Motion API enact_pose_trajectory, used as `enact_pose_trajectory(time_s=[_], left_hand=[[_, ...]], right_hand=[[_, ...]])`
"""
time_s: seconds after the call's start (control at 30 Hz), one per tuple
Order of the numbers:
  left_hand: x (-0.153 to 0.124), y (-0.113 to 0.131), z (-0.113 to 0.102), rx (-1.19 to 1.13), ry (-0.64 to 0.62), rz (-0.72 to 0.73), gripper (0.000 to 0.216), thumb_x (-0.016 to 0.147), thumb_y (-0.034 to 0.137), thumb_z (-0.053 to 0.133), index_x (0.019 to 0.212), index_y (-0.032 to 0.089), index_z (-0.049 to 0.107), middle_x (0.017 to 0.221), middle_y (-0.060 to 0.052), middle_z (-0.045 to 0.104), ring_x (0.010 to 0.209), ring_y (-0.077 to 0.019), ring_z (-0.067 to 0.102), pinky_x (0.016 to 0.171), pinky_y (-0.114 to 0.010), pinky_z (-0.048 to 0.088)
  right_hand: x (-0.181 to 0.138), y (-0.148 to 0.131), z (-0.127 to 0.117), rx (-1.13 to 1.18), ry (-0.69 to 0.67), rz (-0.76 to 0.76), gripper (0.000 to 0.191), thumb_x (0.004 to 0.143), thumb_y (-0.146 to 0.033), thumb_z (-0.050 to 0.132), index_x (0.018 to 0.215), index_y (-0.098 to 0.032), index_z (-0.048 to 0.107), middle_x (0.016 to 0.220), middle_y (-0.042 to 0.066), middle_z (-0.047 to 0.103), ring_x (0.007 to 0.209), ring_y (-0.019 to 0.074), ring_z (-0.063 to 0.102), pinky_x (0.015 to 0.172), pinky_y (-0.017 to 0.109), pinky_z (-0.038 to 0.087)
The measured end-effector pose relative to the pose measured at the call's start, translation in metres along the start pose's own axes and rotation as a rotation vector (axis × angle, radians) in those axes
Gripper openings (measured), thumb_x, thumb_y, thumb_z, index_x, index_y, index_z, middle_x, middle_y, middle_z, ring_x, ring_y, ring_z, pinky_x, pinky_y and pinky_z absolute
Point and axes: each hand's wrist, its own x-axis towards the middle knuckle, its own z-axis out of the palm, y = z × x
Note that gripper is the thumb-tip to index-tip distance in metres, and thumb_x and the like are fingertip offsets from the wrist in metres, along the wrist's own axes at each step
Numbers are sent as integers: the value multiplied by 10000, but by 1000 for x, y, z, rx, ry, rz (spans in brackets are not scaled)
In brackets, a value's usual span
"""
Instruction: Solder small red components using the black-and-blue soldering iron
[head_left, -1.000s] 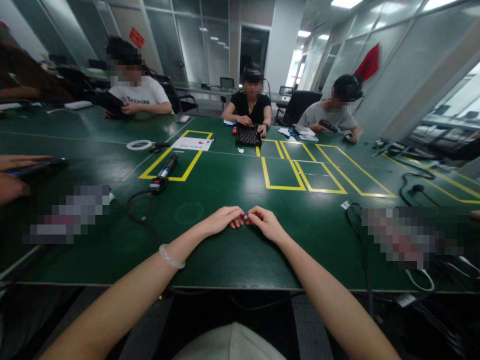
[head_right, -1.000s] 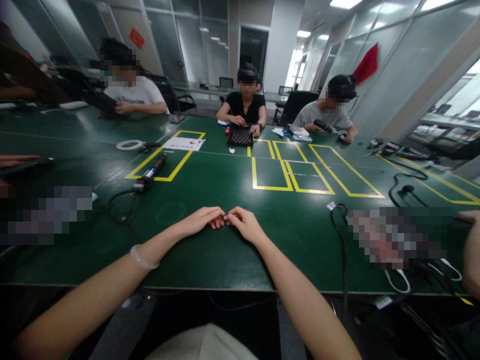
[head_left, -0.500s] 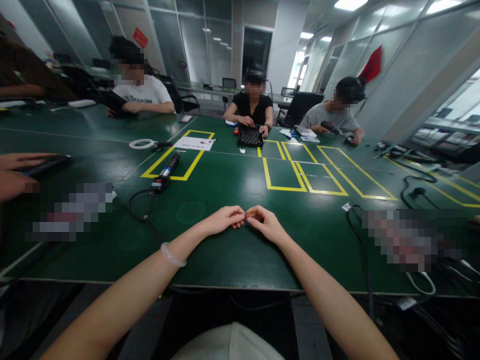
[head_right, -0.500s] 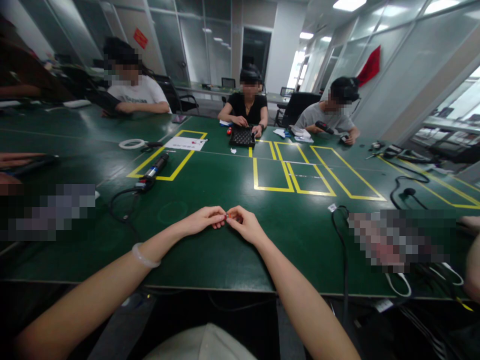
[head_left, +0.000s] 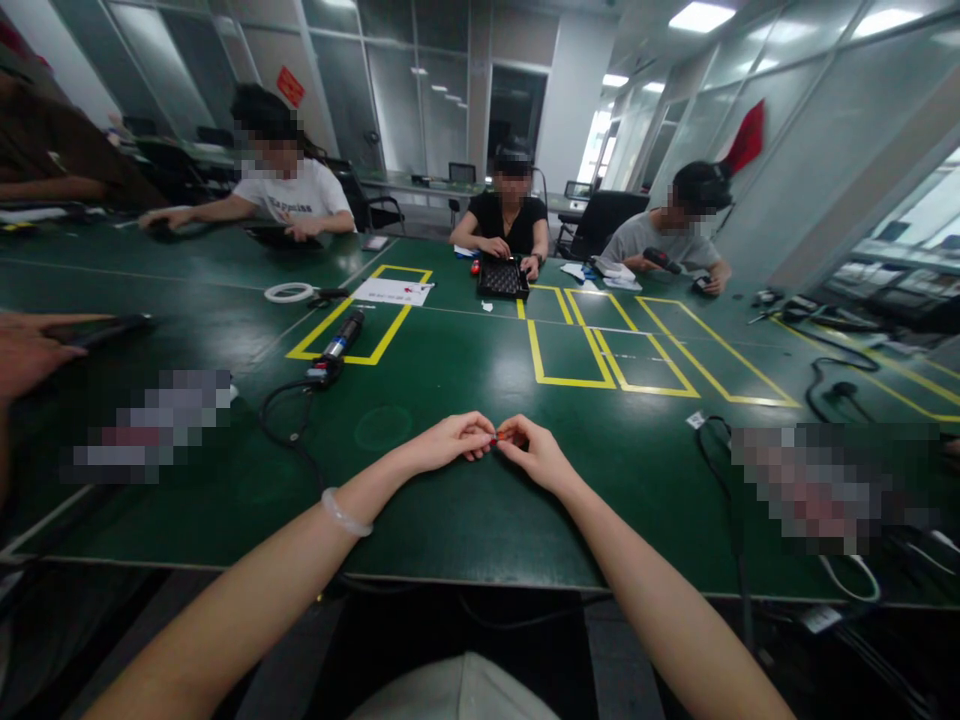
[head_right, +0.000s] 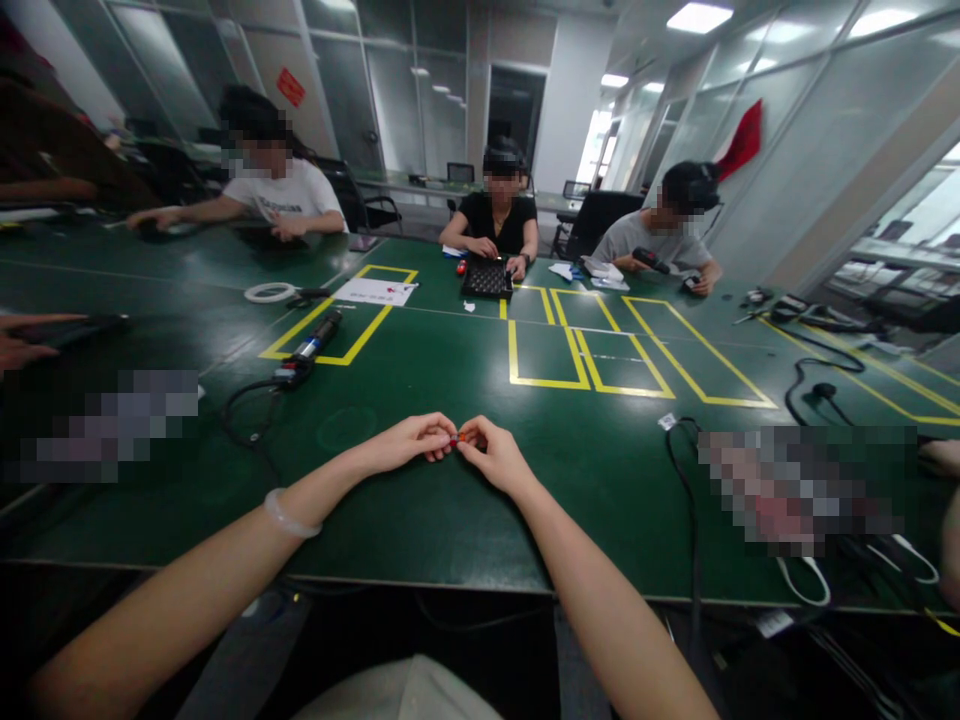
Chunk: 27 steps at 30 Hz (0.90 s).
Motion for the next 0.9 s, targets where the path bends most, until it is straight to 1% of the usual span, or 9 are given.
enact_pose_trajectory(time_s=[0.13,0.23,0.3,0.4,0.53,0.63,0.73,0.8,0.9], left_hand=[[-1,5,-19,57,-7,-20,431,894,483,488,1173,159,540,948,-71,647,832,-160,610,742,-295,498],[-2,3,-52,214,86,-37,472,892,494,471,1227,167,531,1072,-90,643,940,-186,610,836,-327,488],[-5,-3,-82,414,217,-33,481,881,504,472,1227,179,549,1176,-92,614,1058,-214,581,926,-352,457],[-14,-17,-130,816,494,-71,481,867,484,470,1219,172,568,1270,-104,557,1193,-271,499,1022,-404,389],[-36,-32,-182,1192,791,-323,563,885,435,462,1335,97,461,1388,-175,437,1250,-350,413,1027,-470,350],[-52,-37,-206,1222,790,-528,699,891,489,467,1411,52,304,1424,-221,371,1204,-370,431,951,-491,395],[-60,-40,-219,1136,681,-689,673,896,522,461,1379,80,307,1350,-197,446,1114,-329,482,871,-453,438],[-61,-42,-222,1118,646,-719,616,905,505,465,1344,91,343,1327,-179,460,1090,-301,484,856,-418,441],[-61,-42,-223,1165,647,-651,612,891,448,517,1351,82,346,1373,-192,400,1122,-296,455,881,-400,427]], right_hand=[[0,-1,-2,0,9,7,150,841,-270,599,957,-176,590,830,11,642,732,131,578,685,254,435],[0,-1,-2,0,1,18,153,839,-266,600,963,-177,591,845,13,650,724,128,571,688,254,439],[1,-1,-2,-2,-4,21,155,838,-264,600,966,-177,590,854,15,654,724,127,571,691,254,440],[1,-1,-2,-6,-2,25,152,835,-263,603,960,-176,592,863,18,659,736,128,577,700,254,441],[1,-1,-3,-21,7,33,145,833,-262,606,950,-177,599,851,16,658,739,128,580,699,253,441],[1,-2,-3,-21,14,38,145,831,-266,610,945,-179,601,847,16,658,738,130,581,698,256,445],[1,-4,-3,-23,11,48,147,831,-275,611,941,-180,601,842,17,661,738,133,584,698,262,449],[1,-5,-3,-21,6,49,147,831,-276,610,940,-178,600,836,17,662,735,133,583,696,262,447],[1,-5,-3,-15,0,46,146,834,-267,605,947,-175,597,836,18,660,734,132,582,692,259,442]])
